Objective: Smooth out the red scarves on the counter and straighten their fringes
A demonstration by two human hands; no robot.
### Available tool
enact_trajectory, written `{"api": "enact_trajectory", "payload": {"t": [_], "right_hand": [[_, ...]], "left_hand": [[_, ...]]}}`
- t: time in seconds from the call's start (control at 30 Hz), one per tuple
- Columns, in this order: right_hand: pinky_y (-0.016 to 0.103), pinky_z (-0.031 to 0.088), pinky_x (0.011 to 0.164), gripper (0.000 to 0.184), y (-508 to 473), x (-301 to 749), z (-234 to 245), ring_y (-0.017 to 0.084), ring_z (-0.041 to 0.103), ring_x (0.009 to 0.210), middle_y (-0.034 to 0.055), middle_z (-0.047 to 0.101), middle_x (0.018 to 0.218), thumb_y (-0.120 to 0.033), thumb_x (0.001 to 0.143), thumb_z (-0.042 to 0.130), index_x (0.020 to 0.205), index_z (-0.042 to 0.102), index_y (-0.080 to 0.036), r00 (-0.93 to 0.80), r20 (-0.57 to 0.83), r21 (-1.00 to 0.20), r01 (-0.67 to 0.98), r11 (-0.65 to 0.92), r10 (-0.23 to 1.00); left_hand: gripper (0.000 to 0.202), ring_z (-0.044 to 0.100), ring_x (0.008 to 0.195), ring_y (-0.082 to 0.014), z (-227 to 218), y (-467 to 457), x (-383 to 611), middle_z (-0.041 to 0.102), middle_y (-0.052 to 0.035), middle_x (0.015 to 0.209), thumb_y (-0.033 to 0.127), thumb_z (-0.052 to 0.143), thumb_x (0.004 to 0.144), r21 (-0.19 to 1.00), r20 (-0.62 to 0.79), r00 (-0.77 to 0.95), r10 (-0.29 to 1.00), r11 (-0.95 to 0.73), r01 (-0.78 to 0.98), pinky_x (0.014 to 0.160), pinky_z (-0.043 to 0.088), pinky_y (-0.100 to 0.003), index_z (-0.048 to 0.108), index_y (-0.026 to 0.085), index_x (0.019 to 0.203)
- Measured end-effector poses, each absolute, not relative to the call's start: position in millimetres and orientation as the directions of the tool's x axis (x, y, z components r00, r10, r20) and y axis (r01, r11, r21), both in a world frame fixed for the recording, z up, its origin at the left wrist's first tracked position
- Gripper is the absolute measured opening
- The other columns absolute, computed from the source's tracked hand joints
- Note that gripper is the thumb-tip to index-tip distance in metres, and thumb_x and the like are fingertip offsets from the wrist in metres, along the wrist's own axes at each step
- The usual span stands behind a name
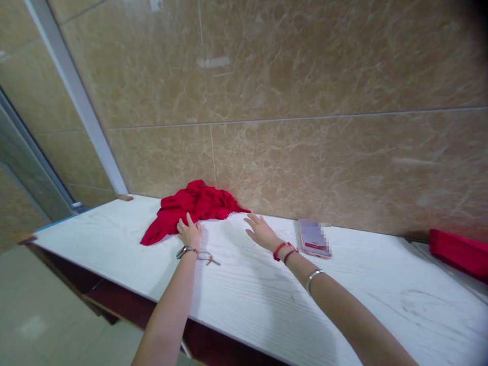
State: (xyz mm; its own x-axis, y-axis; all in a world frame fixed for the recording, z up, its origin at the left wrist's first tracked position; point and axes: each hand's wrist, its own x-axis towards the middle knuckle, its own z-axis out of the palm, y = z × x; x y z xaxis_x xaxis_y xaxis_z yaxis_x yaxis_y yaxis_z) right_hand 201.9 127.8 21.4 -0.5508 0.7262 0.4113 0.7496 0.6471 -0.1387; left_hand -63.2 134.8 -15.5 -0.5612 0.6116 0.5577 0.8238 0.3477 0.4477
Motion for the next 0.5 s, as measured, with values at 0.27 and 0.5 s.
{"api": "enact_trajectory", "payload": {"t": [0.27,0.5], "right_hand": [[0.043,0.019,0.106,0.049,171,141,11,0.024,0.022,0.132,0.0171,0.034,0.139,-0.021,0.084,0.045,0.131,0.039,-0.009,-0.542,0.383,-0.178,0.751,0.636,0.748],[0.044,0.026,0.103,0.061,214,87,9,0.029,0.015,0.133,0.0196,0.020,0.144,-0.027,0.083,0.046,0.137,0.026,-0.007,-0.393,0.401,-0.297,0.798,0.524,0.827]], "left_hand": [[0.060,0.011,0.132,-0.0376,-12,136,-57,0.013,-0.0210,0.144,0.031,0.048,0.082,0.481,0.558,-0.629,0.541,0.407,0.777,0.096,0.022,-0.059,0.026,0.019,0.138],[0.063,0.007,0.133,-0.0381,-13,137,-59,0.008,-0.0199,0.146,0.030,0.048,0.082,0.548,0.494,-0.704,0.510,0.447,0.707,0.097,0.022,-0.059,0.024,0.019,0.139]]}}
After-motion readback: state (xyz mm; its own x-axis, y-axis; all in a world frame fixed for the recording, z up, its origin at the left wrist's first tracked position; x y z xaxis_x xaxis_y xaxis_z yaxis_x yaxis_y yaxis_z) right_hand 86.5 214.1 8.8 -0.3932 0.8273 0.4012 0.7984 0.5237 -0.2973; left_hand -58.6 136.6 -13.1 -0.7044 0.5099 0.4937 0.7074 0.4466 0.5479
